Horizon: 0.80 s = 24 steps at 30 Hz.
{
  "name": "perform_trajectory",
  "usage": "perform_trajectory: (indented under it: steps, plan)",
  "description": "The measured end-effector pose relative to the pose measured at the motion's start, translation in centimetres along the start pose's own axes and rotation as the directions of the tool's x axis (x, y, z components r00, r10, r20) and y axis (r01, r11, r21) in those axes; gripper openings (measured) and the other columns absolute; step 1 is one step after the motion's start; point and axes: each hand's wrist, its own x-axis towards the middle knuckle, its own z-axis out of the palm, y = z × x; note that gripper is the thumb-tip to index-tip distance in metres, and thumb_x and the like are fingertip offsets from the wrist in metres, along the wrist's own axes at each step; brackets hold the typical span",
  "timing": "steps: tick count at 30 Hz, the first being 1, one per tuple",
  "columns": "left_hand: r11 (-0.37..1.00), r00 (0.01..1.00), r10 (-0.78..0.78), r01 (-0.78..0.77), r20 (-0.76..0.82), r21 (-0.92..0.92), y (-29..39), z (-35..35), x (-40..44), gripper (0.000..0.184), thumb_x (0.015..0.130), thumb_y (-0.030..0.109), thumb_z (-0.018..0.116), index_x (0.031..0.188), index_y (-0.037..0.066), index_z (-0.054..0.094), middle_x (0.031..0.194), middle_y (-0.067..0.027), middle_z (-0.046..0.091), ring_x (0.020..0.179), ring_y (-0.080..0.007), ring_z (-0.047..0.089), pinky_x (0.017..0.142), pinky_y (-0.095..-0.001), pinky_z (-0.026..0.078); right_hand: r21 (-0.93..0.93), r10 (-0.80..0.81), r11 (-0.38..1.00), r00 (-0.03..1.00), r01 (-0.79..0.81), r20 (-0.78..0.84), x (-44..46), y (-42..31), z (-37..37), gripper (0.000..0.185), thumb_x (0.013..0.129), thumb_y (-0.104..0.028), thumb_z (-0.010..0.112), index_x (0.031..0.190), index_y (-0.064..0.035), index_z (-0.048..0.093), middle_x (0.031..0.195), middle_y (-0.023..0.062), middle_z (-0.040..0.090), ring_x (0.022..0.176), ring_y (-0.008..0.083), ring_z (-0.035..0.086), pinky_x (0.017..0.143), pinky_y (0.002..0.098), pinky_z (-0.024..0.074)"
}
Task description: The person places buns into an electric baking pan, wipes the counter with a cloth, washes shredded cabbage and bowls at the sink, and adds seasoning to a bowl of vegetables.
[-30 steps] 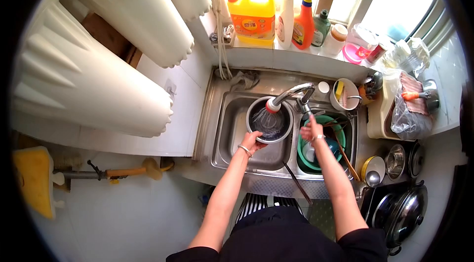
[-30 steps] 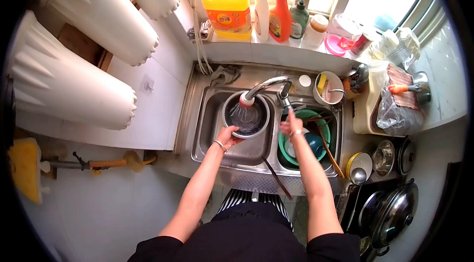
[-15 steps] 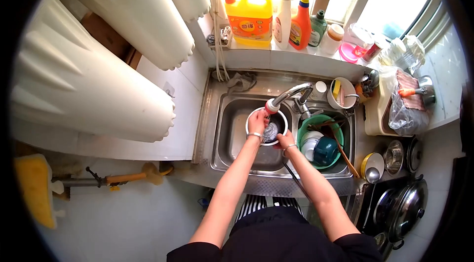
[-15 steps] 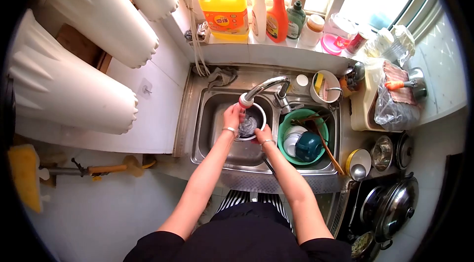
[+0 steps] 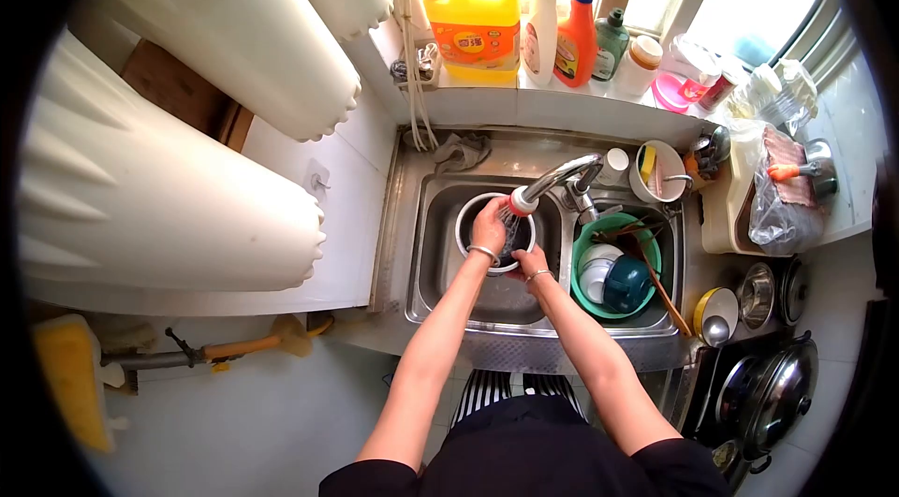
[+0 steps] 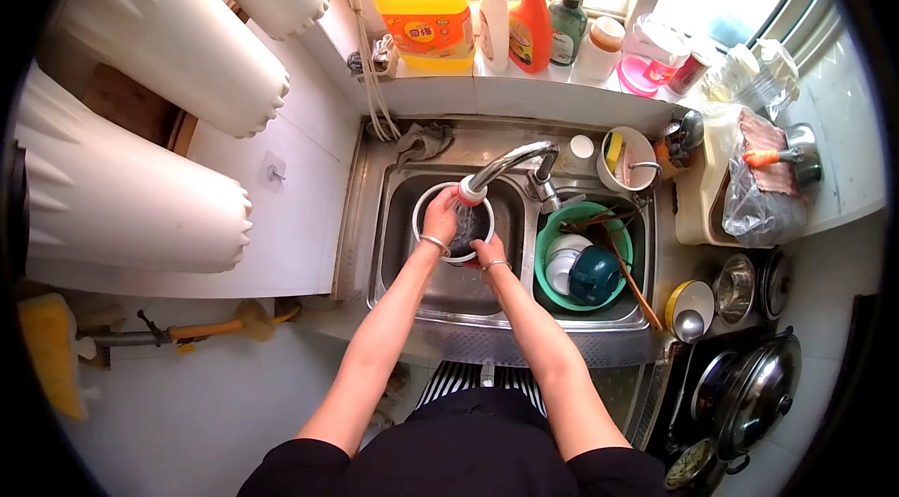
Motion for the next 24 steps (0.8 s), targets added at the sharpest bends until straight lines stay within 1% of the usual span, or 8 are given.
perform_trajectory:
  steps: [1,3,7,13,17,19,23,24]
  plan:
    - [0.974,0.995,0.098,-0.101,0.024,0.204,-0.2,-0.8,-0.5,0.042,0.075,-0.019,0.035,0.110,-0.005,0.055,0.107,-0.0109,0.061,0.109,-0.0168,0.056,0.099,-0.0289,0.040,0.004,0.002,1.000,1.000,-0.002,0.001,-0.4,0.0,-0.1,0.027,0.079,-0.006,0.054,0.105,-0.0071,0.050,0.080,0.0071,0.061,0.065,0.0225,0.064,0.056,0.0406,0.0566]
    - [0.969,0.987,0.163,-0.158,-0.012,0.191,-1.2,-2.1,-2.0,0.043,0.076,-0.018,0.036,0.111,-0.004,0.056,0.111,-0.0112,0.061,0.108,-0.0183,0.057,0.097,-0.0293,0.042,0.077,0.107,0.991,0.994,-0.109,0.031,-1.2,0.1,-1.2,0.018,0.077,-0.007,0.055,0.096,-0.0048,0.055,0.075,0.0066,0.061,0.062,0.0230,0.064,0.056,0.0402,0.0568]
    - [0.923,0.982,0.166,-0.122,-0.091,0.365,0.4,-4.1,-4.9,0.036,0.079,-0.010,0.046,0.111,0.001,0.058,0.110,-0.0117,0.062,0.102,-0.0197,0.060,0.091,-0.0296,0.046,-0.114,0.085,0.989,0.995,-0.090,-0.048,0.2,-2.1,-2.4,0.012,0.078,-0.010,0.054,0.085,-0.0001,0.056,0.071,0.0105,0.061,0.057,0.0241,0.064,0.050,0.0368,0.0558]
    - [0.766,0.927,0.286,-0.069,-0.242,0.639,-3.7,-7.0,-7.5,0.035,0.079,0.004,0.057,0.114,0.006,0.057,0.118,-0.0131,0.058,0.114,-0.0262,0.052,0.097,-0.0343,0.040,-0.109,0.197,0.974,0.980,-0.198,-0.014,0.4,-0.7,-0.4,0.019,0.078,-0.010,0.054,0.090,0.0043,0.053,0.073,0.0146,0.063,0.055,0.0266,0.064,0.046,0.0360,0.0539]
    - [0.887,0.927,-0.056,0.217,-0.370,0.408,-8.2,-8.2,-8.2,0.052,0.081,0.018,0.062,0.126,0.000,0.045,0.128,-0.0182,0.049,0.117,-0.0311,0.049,0.099,-0.0368,0.038,-0.364,-0.150,0.926,0.983,0.103,-0.104,0.8,-0.8,-2.9,0.039,0.077,-0.006,0.052,0.115,-0.0075,0.045,0.091,0.0093,0.060,0.069,0.0248,0.062,0.047,0.0359,0.0535]
    - [0.899,0.848,-0.388,0.434,-0.361,0.053,-7.7,-7.4,-8.3,0.065,0.082,0.028,0.065,0.134,0.000,0.038,0.137,-0.0167,0.041,0.125,-0.0300,0.042,0.101,-0.0346,0.035,-0.325,-0.298,0.910,0.951,0.257,-0.085,1.7,-1.3,-3.3,0.042,0.076,-0.005,0.051,0.118,-0.0081,0.045,0.086,0.0119,0.060,0.060,0.0245,0.062,0.047,0.0357,0.0527]
    - [0.818,0.800,-0.575,0.557,-0.171,-0.144,-4.7,-7.4,-8.0,0.092,0.077,0.044,0.069,0.144,0.014,0.015,0.148,-0.0137,0.021,0.134,-0.0340,0.025,0.093,-0.0603,0.036,-0.321,-0.246,0.921,0.968,0.221,-0.042,3.6,-0.6,-2.0,0.046,0.076,-0.002,0.050,0.121,-0.0096,0.046,0.088,0.0099,0.061,0.063,0.0249,0.062,0.054,0.0382,0.0548]
    - [0.809,0.799,-0.585,0.567,-0.135,-0.155,-3.6,-7.4,-7.8,0.091,0.078,0.041,0.069,0.144,0.014,0.013,0.146,-0.0134,0.025,0.129,-0.0367,0.032,0.090,-0.0588,0.040,-0.179,-0.159,0.972,0.987,0.154,-0.012,3.3,-0.7,-1.6,0.046,0.076,-0.001,0.050,0.121,-0.0100,0.046,0.088,0.0087,0.061,0.068,0.0249,0.063,0.057,0.0400,0.0555]
